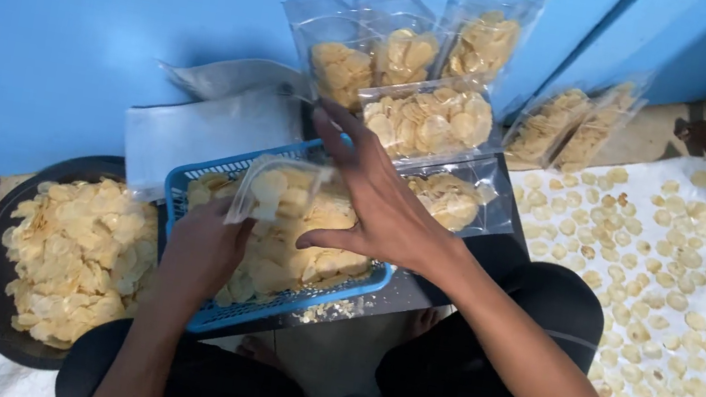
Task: Packaging chips into plastic bags using hands and a small scoop
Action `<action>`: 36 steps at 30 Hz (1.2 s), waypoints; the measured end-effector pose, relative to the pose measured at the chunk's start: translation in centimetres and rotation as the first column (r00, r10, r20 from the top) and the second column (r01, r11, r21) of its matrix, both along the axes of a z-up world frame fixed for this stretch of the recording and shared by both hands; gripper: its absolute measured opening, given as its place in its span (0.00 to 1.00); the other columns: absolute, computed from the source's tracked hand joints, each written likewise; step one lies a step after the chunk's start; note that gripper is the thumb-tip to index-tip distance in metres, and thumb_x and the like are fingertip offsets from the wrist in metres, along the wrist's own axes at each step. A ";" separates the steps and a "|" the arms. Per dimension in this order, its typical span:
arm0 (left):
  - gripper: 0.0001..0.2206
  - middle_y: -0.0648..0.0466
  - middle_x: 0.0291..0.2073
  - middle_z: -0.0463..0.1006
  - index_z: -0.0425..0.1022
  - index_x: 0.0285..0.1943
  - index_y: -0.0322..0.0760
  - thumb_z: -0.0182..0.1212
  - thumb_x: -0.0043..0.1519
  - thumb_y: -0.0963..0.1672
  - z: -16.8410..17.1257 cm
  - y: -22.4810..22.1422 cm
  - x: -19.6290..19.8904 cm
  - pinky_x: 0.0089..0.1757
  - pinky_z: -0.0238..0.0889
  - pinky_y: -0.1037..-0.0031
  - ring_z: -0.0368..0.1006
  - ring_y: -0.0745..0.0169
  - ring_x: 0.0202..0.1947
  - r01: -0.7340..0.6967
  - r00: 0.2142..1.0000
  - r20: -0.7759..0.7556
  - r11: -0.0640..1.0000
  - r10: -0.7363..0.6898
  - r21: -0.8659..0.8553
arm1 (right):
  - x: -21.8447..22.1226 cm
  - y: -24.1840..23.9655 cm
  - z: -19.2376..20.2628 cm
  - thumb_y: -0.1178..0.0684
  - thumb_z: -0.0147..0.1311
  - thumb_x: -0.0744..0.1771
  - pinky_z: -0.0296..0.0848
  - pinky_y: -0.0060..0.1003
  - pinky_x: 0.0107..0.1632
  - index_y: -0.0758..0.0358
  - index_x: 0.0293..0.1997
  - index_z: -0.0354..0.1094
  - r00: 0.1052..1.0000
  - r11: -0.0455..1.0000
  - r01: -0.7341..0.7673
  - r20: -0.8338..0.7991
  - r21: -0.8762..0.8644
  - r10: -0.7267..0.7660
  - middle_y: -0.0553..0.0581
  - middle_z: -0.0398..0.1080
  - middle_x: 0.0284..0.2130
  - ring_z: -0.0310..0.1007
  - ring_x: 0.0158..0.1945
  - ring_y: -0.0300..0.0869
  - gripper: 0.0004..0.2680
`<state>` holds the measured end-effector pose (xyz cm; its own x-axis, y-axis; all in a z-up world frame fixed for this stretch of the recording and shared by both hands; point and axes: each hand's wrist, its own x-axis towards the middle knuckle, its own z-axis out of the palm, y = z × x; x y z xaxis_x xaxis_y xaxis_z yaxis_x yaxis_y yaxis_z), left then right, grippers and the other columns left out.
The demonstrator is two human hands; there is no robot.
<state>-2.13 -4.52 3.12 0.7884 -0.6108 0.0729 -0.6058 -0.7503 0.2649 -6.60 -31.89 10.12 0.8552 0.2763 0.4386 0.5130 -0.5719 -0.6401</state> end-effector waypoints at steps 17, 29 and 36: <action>0.11 0.36 0.34 0.84 0.85 0.48 0.29 0.60 0.76 0.44 2.3 -13.6 0.4 0.38 0.77 0.47 0.82 0.26 0.38 0.126 0.944 -0.162 0.769 -0.286 -0.626 | -1.5 -8.8 -0.4 0.56 0.65 0.67 0.77 0.42 0.52 0.61 0.45 0.79 0.968 0.823 0.246 -0.170 0.512 -0.184 0.61 0.80 0.41 0.81 0.47 0.46 0.05; 0.14 0.37 0.53 0.85 0.81 0.67 0.35 0.60 0.75 0.45 -2.6 -10.3 -0.7 0.54 0.77 0.42 0.81 0.29 0.56 -0.126 0.924 -0.362 0.799 -0.120 -0.587 | -0.4 -16.7 -13.9 0.51 0.62 0.68 0.86 0.45 0.45 0.70 0.50 0.74 0.691 -0.174 0.517 -0.528 0.838 -0.493 0.66 0.80 0.40 0.85 0.41 0.51 0.12; 0.14 0.35 0.52 0.85 0.82 0.64 0.35 0.63 0.72 0.46 -3.2 -10.2 -2.1 0.53 0.77 0.45 0.82 0.29 0.54 -0.134 0.919 -0.388 0.873 -0.067 -0.470 | -1.3 -17.3 -20.7 0.52 0.56 0.70 0.84 0.51 0.48 0.70 0.53 0.73 0.628 -0.321 0.564 -0.647 0.761 -0.432 0.72 0.78 0.44 0.83 0.46 0.58 0.11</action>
<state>-4.27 -14.72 -0.10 0.8337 -0.5509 0.0384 -0.3577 -0.4857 0.7976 -7.86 -49.21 -10.56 0.4571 -0.8280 -0.3248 0.3430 0.5010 -0.7945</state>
